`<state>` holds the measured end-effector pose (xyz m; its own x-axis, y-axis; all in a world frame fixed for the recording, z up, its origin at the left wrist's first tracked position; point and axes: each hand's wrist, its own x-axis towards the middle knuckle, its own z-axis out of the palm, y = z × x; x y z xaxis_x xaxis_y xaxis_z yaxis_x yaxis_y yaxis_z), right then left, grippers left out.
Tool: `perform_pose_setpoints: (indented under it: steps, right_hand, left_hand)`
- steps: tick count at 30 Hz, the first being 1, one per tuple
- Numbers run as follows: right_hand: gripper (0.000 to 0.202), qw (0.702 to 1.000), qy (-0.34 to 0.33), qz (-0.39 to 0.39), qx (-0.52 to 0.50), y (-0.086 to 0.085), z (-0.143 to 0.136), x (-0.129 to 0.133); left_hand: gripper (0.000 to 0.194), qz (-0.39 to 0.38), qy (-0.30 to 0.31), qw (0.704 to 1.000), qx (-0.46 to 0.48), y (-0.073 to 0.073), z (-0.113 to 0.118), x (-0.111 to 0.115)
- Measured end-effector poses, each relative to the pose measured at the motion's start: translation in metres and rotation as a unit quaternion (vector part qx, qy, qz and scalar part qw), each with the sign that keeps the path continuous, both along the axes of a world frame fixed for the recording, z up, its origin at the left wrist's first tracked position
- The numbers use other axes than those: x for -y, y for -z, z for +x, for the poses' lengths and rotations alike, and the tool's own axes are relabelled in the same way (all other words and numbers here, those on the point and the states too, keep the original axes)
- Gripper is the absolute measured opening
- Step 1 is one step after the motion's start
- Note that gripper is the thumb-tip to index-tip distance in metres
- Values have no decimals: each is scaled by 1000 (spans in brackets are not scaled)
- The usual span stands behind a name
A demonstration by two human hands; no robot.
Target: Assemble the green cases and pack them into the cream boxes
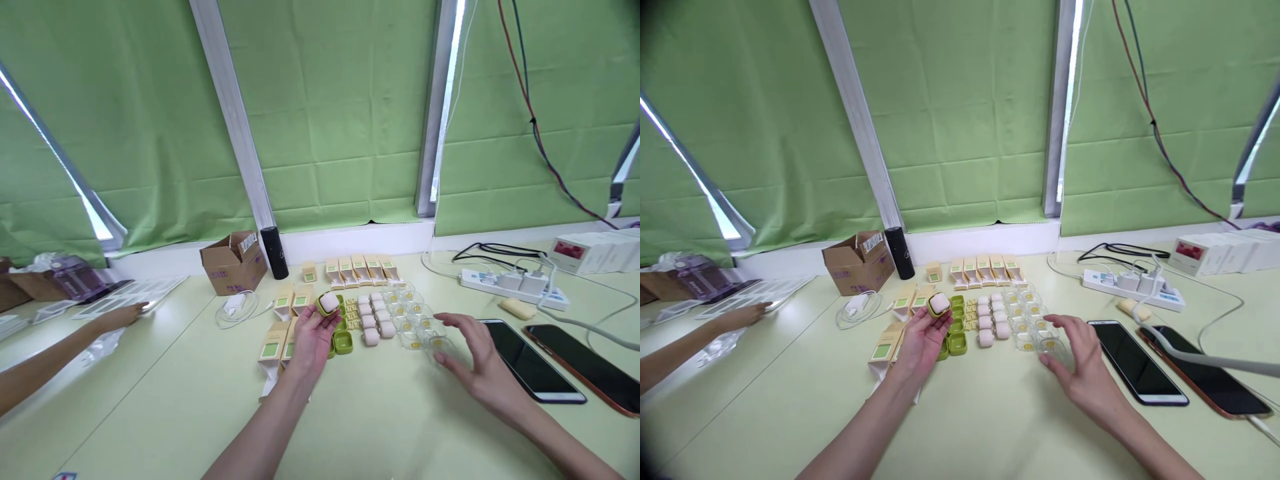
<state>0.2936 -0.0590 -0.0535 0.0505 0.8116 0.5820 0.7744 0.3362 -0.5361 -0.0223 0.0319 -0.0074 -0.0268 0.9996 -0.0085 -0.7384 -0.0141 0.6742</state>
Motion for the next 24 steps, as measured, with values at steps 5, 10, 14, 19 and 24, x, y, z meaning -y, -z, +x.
perform_pose_setpoints:
  steps: [5, 10, 14, 19, 24]
  right_hand:
    - [43, 995, -90, 16, -30, -37, -73, -13]
    - [44, 984, -148, 3, -97, -54, -140, -38]
    - [41, 980, -130, -18, -150, -49, -162, -53]
    - [39, 976, -115, -32, -182, -39, -163, -53]
    - [36, 977, -119, -19, -178, -35, -157, -49]
  left_hand:
    - [28, -11, 4, 1000, 13, -1, 2, 2]
    - [30, 4, 20, 1000, -12, 4, 4, 5]
    - [36, 9, 38, 998, -49, 9, 8, 6]
    - [41, 24, 71, 995, -66, 10, 19, 12]
    - [45, 32, 93, 993, -63, 5, 25, 20]
